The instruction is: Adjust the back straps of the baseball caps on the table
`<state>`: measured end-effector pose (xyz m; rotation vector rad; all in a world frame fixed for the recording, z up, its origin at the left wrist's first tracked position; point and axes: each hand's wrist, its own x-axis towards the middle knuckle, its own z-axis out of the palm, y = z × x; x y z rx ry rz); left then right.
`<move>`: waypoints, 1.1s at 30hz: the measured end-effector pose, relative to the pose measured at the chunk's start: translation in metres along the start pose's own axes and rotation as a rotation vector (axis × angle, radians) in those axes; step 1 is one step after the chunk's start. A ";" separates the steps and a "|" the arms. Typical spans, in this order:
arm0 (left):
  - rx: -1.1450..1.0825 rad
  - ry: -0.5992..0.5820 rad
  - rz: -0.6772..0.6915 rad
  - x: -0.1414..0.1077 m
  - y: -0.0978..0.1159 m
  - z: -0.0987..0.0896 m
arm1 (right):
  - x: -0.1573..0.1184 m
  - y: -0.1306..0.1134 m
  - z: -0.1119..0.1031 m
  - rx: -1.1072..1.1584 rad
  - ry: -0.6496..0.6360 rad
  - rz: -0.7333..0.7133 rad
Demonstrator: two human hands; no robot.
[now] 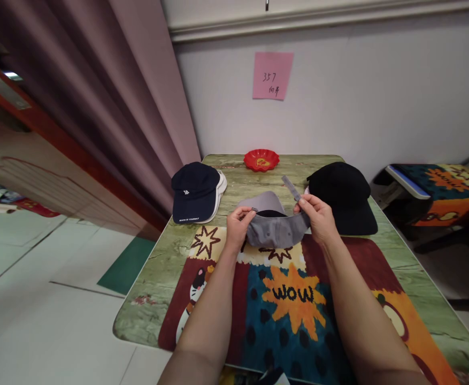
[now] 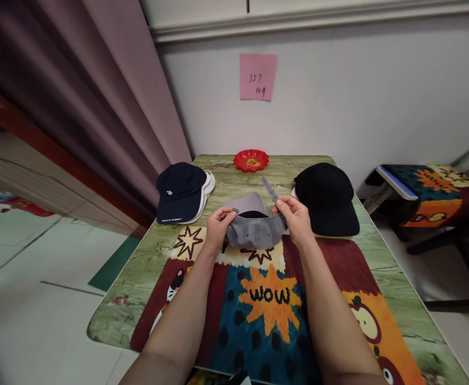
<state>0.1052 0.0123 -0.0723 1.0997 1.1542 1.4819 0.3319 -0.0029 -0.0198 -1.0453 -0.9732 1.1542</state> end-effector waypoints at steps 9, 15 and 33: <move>0.015 -0.158 0.049 -0.004 0.021 0.000 | -0.012 -0.036 0.009 -0.145 -0.082 -0.058; -0.144 -0.221 -0.108 -0.008 0.027 0.002 | -0.017 -0.033 0.026 -0.123 -0.100 -0.078; 0.218 -0.258 0.198 -0.013 0.024 0.012 | -0.017 0.026 0.049 -0.217 -0.241 0.173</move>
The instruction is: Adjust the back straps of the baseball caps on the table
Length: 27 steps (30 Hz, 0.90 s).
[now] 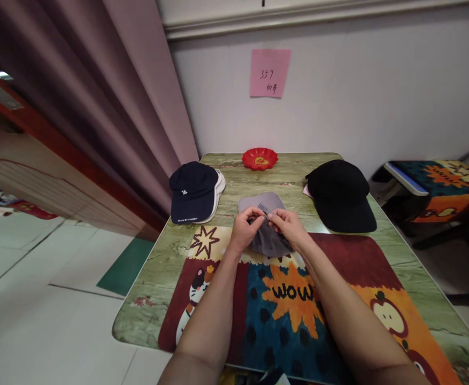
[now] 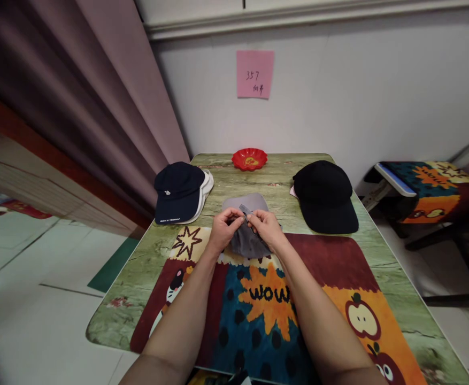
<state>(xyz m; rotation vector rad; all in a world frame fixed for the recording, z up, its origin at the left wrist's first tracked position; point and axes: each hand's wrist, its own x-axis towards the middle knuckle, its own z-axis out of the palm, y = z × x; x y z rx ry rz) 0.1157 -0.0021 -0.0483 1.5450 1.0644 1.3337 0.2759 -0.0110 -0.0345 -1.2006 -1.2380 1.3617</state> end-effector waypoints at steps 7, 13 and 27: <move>0.358 0.013 0.268 -0.004 0.002 0.002 | 0.002 0.003 0.004 0.058 0.129 -0.007; 0.451 0.050 0.315 -0.005 0.002 0.001 | 0.001 0.000 0.004 0.074 0.149 -0.038; 0.392 0.079 0.291 -0.005 -0.002 0.002 | -0.001 -0.003 0.004 0.012 0.138 -0.097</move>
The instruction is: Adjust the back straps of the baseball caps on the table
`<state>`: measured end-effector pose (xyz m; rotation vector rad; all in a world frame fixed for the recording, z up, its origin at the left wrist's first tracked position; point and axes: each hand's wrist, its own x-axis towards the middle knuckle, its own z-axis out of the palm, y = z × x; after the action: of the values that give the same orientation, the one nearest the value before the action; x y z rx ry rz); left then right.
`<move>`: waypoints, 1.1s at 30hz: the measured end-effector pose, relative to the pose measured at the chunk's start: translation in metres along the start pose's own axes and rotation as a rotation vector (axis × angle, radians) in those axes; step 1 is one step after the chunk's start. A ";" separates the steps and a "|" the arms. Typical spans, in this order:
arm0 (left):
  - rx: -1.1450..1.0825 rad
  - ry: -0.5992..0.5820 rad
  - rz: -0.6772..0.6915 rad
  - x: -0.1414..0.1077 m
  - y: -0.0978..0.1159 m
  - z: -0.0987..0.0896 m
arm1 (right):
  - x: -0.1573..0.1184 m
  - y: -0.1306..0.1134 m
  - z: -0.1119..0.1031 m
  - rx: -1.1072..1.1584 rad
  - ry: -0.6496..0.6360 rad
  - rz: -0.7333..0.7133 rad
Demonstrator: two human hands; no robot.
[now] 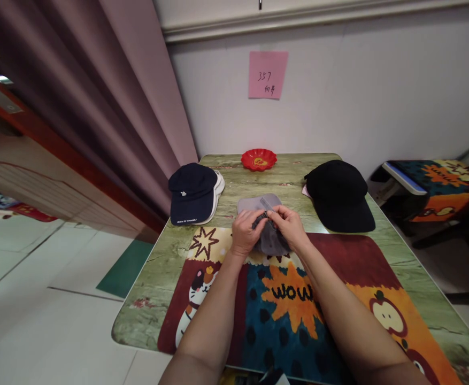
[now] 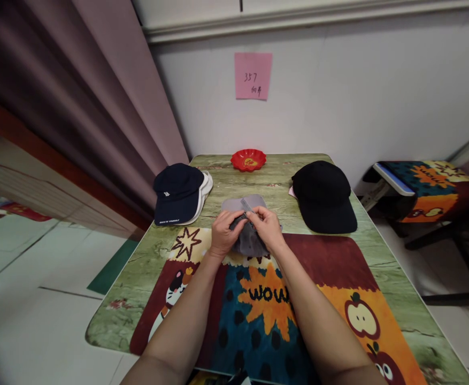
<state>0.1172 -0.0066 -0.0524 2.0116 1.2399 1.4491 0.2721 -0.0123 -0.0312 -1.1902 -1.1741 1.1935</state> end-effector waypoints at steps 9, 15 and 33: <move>-0.075 0.141 -0.126 0.002 0.001 -0.002 | 0.007 0.003 -0.007 0.090 0.094 0.046; -0.198 0.175 -0.234 0.002 -0.002 0.000 | 0.007 0.005 -0.006 0.047 0.052 0.048; -0.341 0.108 -0.339 0.003 -0.003 0.001 | 0.003 -0.002 -0.005 0.109 -0.088 0.168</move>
<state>0.1173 -0.0022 -0.0533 1.4410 1.2085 1.4942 0.2774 -0.0090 -0.0288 -1.1811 -1.0753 1.4309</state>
